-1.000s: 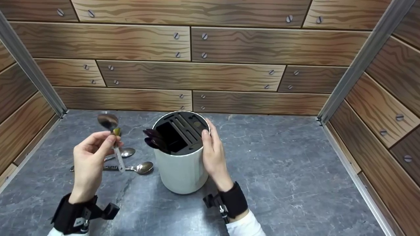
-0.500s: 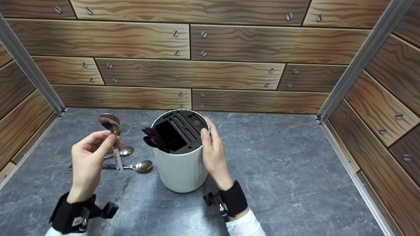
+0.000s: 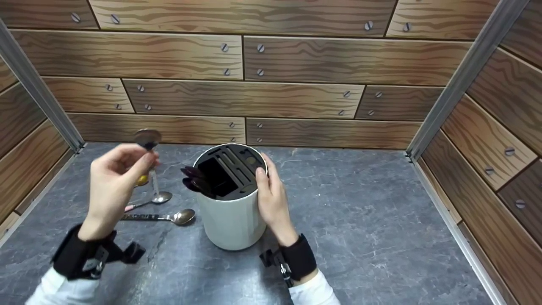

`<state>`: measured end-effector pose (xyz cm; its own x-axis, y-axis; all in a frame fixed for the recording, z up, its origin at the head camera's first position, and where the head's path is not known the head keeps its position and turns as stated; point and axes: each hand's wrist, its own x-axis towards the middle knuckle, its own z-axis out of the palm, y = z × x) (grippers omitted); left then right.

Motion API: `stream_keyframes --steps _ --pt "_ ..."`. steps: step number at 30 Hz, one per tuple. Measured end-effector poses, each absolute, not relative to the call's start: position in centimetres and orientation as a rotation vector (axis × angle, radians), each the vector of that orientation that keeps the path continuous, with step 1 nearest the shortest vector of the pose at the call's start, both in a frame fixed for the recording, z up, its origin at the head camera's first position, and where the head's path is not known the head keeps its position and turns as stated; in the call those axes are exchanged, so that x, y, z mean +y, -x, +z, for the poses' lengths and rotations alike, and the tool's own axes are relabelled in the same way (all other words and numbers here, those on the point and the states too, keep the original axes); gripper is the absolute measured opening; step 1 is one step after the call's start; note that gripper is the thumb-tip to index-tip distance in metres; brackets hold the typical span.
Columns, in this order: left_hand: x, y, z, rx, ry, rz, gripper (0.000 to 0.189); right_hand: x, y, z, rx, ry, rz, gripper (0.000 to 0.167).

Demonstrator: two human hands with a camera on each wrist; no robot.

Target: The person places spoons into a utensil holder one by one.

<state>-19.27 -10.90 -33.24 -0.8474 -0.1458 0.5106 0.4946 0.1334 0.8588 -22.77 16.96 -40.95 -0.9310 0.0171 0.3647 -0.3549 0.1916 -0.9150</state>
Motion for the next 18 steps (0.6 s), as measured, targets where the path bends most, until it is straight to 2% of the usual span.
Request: stream_keyframes --steps 12,18 --pt "-9.5 22.1 -28.5 -2.066 0.465 -1.737 0.011 17.0 22.9 -41.0 -2.179 -0.319 1.811 0.049" --pt "-7.8 23.3 -27.2 -2.049 0.534 -1.78 0.011 16.9 22.8 -41.0 -2.181 -0.319 1.807 0.048"
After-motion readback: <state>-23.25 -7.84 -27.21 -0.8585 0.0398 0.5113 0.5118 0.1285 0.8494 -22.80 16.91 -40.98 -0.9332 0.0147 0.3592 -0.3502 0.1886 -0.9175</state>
